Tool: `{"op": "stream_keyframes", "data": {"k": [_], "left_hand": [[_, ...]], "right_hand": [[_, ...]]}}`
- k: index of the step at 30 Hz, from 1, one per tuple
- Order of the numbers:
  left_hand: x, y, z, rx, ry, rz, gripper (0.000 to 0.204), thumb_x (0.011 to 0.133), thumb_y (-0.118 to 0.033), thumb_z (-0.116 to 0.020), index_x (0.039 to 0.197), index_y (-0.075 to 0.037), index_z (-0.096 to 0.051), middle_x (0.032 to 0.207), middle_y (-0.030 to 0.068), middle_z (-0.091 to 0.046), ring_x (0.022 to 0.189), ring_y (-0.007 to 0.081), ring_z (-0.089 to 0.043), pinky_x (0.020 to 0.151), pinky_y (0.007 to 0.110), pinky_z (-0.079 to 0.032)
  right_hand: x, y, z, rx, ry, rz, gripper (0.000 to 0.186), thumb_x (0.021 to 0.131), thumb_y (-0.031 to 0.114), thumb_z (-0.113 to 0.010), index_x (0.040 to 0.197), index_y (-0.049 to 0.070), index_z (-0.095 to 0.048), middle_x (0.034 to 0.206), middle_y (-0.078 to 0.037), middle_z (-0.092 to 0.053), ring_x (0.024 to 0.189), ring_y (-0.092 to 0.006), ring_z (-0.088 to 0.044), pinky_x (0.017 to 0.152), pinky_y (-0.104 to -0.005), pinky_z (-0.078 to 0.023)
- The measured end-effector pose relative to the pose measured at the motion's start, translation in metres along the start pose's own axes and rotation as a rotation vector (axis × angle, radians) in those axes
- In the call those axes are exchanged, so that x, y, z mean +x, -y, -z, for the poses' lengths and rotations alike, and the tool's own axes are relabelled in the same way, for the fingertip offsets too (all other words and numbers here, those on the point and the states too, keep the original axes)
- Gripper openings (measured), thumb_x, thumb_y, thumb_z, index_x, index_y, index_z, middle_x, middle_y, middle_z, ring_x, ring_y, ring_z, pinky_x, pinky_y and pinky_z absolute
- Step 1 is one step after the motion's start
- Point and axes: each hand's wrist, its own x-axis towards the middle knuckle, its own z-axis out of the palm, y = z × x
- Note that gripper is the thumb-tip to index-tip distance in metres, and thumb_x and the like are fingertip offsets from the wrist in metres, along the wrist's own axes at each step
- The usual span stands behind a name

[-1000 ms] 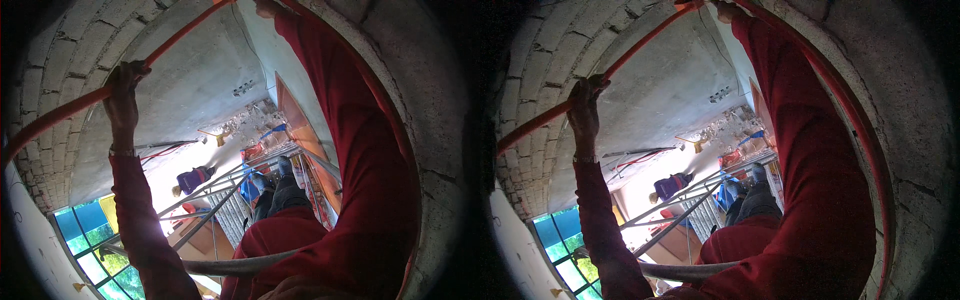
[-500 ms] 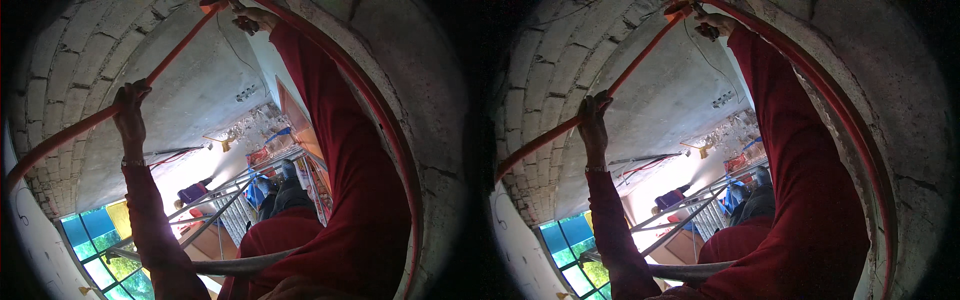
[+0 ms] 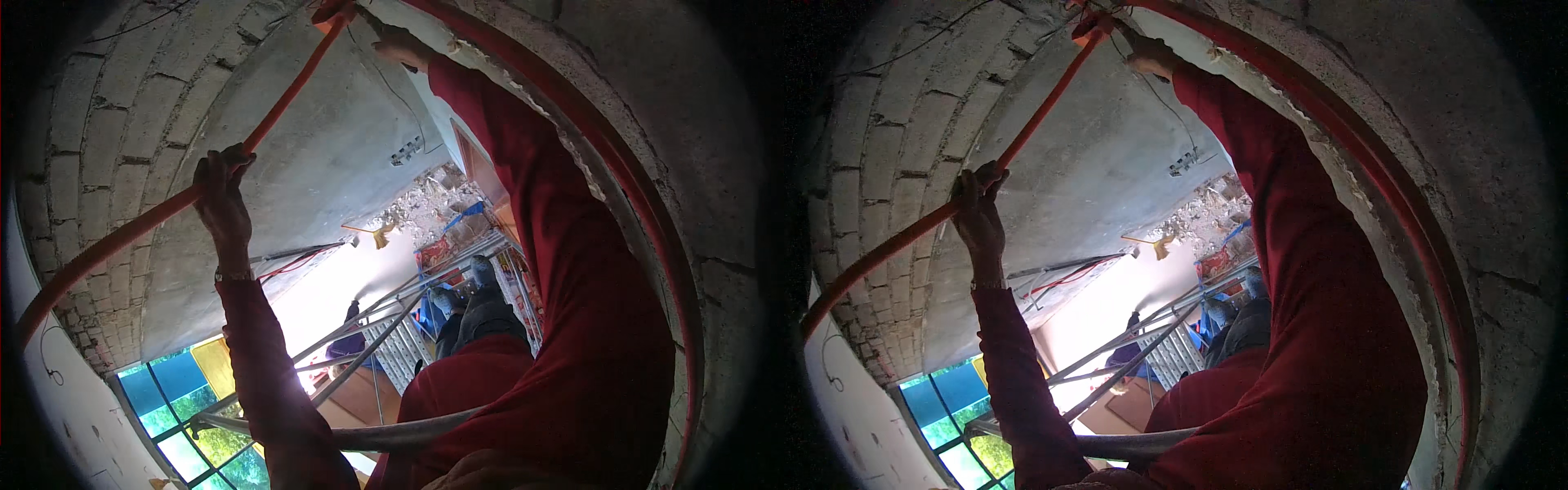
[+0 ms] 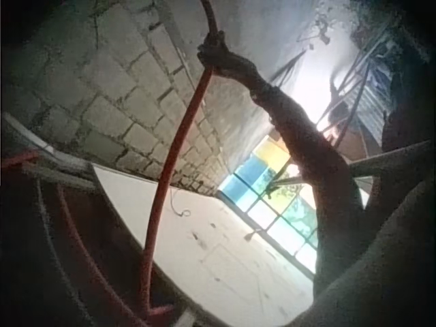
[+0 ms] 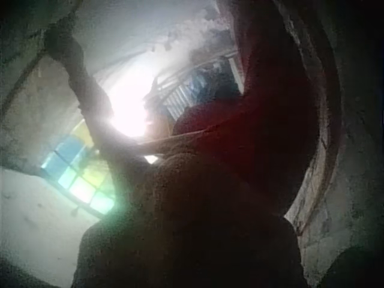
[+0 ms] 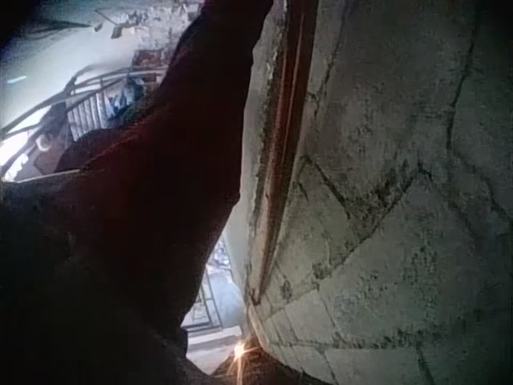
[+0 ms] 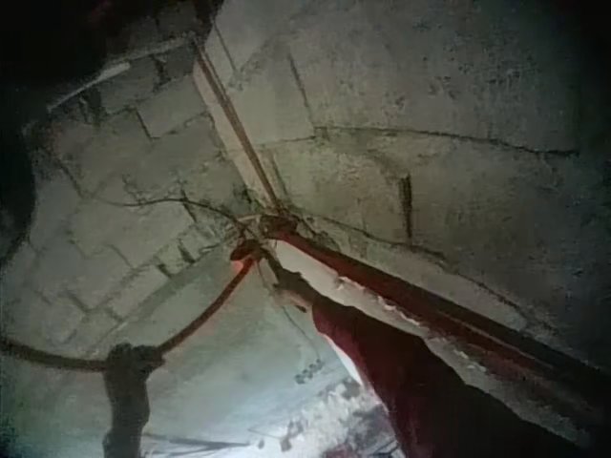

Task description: The person inserts flexible orange conduit into a wall opening and secures it using a hammer and a hand tool while standing on metal scaffolding.

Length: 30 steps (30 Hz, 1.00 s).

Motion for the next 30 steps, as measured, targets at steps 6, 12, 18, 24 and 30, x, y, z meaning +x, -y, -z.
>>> {"op": "stream_keyframes", "data": {"k": [6, 12, 18, 24, 30], "left_hand": [[-0.010, 0.000, -0.016, -0.014, -0.003, -0.001, 0.028, 0.107, -0.023, -0.051, 0.095, 0.000, -0.062, 0.098, 0.0141, -0.071, 0.094, 0.0220, -0.068, 0.094, 0.043, -0.055], [-0.015, 0.004, -0.032, -0.086, -0.018, -0.023, 0.026, 0.107, -0.021, -0.051, 0.093, -0.001, -0.061, 0.097, 0.0120, -0.071, 0.092, 0.0210, -0.068, 0.093, 0.042, -0.055], [-0.025, 0.010, -0.045, -0.134, 0.031, -0.043, 0.024, 0.107, -0.020, -0.050, 0.095, -0.001, -0.061, 0.098, 0.0137, -0.069, 0.098, 0.0221, -0.066, 0.093, 0.045, -0.057], [-0.027, 0.004, -0.086, -0.194, 0.098, -0.076, 0.022, 0.105, -0.017, -0.053, 0.090, -0.002, -0.059, 0.087, 0.0087, -0.065, 0.076, 0.0144, -0.058, 0.087, 0.042, -0.056], [-0.022, -0.008, -0.111, -0.199, 0.022, -0.049, 0.023, 0.104, -0.019, -0.056, 0.087, -0.003, -0.059, 0.080, 0.0055, -0.061, 0.074, 0.0128, -0.056, 0.085, 0.041, -0.056]], "right_hand": [[-0.004, 0.014, -0.013, -0.269, -0.151, -0.168, 0.071, 0.089, 0.032, -0.066, 0.151, 0.017, -0.035, 0.137, -0.016, -0.050, 0.116, -0.0443, -0.057, 0.085, -0.0549, -0.051], [0.020, 0.009, -0.004, -0.403, -0.413, 0.128, 0.066, 0.093, 0.026, -0.055, 0.155, 0.032, -0.034, 0.126, -0.020, -0.059, 0.098, -0.0425, -0.063, 0.070, -0.0582, -0.053], [-0.025, 0.084, 0.052, -0.380, -0.235, -0.046, 0.048, 0.101, 0.024, -0.048, 0.149, 0.027, -0.046, 0.111, -0.015, -0.066, 0.089, -0.0346, -0.066, 0.067, -0.0482, -0.054], [0.005, 0.084, 0.044, -1.398, -0.203, 0.245, 0.034, 0.101, 0.030, -0.051, 0.130, 0.017, -0.064, 0.099, -0.011, -0.068, 0.072, -0.0256, -0.065, 0.056, -0.0464, -0.050], [0.042, 0.051, 0.000, -1.055, -0.362, 0.264, 0.038, 0.097, 0.029, -0.054, 0.133, 0.019, -0.062, 0.107, -0.013, -0.066, 0.080, -0.0312, -0.064, 0.060, -0.0515, -0.051]]}}
